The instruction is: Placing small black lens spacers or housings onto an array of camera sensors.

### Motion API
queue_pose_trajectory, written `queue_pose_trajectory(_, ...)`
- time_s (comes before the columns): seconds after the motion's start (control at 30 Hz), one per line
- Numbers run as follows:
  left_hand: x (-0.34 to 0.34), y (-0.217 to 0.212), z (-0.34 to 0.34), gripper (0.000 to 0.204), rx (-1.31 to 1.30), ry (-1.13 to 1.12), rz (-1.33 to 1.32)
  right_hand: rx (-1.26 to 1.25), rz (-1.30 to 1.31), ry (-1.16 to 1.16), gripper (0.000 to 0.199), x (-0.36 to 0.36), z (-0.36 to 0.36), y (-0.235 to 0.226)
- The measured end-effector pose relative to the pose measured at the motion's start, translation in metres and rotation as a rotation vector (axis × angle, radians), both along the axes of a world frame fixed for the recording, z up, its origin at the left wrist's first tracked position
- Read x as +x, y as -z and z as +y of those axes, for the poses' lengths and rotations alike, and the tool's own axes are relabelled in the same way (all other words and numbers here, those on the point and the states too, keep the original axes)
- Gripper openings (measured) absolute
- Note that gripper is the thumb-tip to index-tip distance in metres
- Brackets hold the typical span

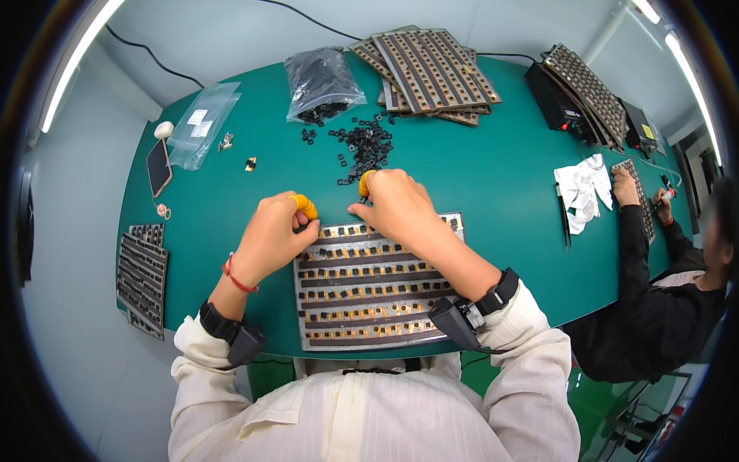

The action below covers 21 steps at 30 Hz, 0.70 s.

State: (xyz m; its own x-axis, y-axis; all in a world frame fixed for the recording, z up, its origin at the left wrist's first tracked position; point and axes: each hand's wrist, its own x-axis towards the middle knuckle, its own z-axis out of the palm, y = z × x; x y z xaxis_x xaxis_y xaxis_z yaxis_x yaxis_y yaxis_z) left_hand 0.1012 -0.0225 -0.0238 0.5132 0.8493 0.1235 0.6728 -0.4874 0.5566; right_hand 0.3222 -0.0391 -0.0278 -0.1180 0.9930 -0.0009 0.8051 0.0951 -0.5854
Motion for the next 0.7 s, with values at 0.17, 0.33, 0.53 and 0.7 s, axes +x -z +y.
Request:
queue_pose_trajectory(0.17, -0.016, -0.010, -0.037, 0.015, -0.075, 0.118, -0.016, -0.013, -0.046, 0.044, 0.022, -0.004, 0.003, 0.004)
queue_pose_trajectory(0.33, -0.028, -0.012, -0.077, 0.011, -0.130, 0.294, 0.027, 0.059, 0.055, -0.053, 0.016, 0.004, 0.001, 0.009)
queue_pose_trajectory(0.53, -0.018, 0.000, -0.101, 0.010, -0.074, 0.367, 0.019, 0.015, 0.041, 0.030, 0.017, 0.008, -0.002, 0.006)
queue_pose_trajectory(0.7, -0.012, 0.003, -0.107, 0.012, 0.026, 0.347, 0.039, 0.041, 0.053, -0.028, 0.018, 0.016, -0.015, -0.002)
